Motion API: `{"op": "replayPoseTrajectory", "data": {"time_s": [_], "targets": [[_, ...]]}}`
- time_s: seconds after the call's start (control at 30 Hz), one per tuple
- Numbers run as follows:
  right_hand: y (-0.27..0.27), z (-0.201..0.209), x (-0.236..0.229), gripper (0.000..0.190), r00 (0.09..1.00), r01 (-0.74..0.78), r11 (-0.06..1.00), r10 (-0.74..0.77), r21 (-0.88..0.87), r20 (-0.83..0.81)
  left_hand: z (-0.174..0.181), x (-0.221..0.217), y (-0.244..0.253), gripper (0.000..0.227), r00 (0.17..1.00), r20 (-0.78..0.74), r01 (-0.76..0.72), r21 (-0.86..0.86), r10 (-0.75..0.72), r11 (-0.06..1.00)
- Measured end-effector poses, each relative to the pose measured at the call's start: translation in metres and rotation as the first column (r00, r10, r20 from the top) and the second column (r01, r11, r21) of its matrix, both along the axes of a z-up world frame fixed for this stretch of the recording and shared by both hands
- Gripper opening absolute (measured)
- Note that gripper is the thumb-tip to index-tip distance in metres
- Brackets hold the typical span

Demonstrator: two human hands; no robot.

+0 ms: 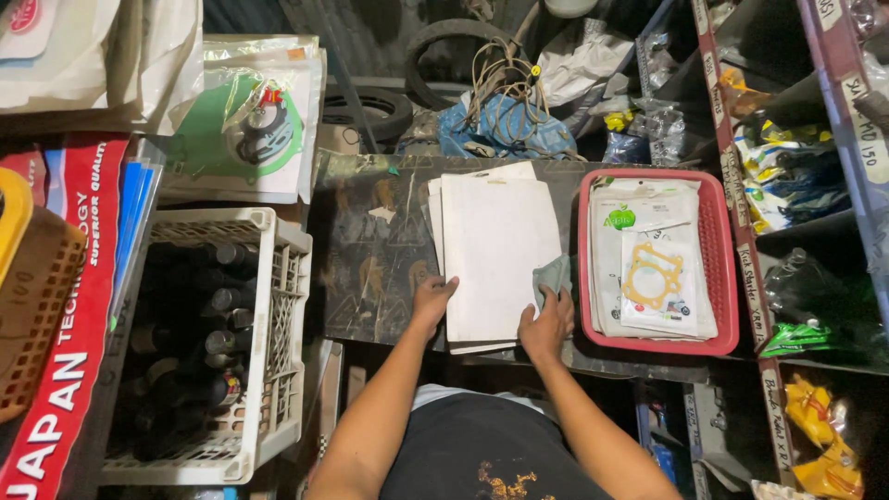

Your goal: The person wipes a white rectangular surface with a cloth, then places a packaged Anti-Stick mat on top of it. They continue to wipe the surface and the package repeatedly with the cloth in a cluttered workspace.

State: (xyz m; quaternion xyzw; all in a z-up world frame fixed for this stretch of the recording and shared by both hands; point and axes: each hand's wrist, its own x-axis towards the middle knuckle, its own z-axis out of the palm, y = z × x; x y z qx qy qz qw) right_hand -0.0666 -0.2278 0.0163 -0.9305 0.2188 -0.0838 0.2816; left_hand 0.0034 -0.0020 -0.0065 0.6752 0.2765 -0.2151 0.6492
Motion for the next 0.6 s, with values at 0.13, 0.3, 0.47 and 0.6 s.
{"op": "replayPoseTrajectory", "data": {"time_s": [0.13,0.3,0.47,0.6], "targets": [[0.005,0.020,0.005,0.043,0.993,-0.057,0.997,0.051,0.052,0.106,0.058,0.011,-0.004,0.057,0.997,0.047,-0.047,-0.135,0.054,0.990],[0.009,0.036,0.015,0.040,0.904,-0.201,0.954,0.093,0.222,0.416,0.151,0.029,-0.001,0.044,0.956,0.280,0.020,-0.363,0.088,0.932],[0.005,0.057,0.036,0.045,0.868,-0.164,0.951,0.014,0.261,0.497,0.228,0.035,0.004,0.040,0.879,0.476,0.180,-0.313,-0.010,0.932],[0.003,0.070,0.045,0.044,0.857,-0.080,0.963,-0.066,0.258,0.511,0.234,0.032,-0.018,0.021,0.763,0.591,0.317,0.012,-0.262,0.948]]}}
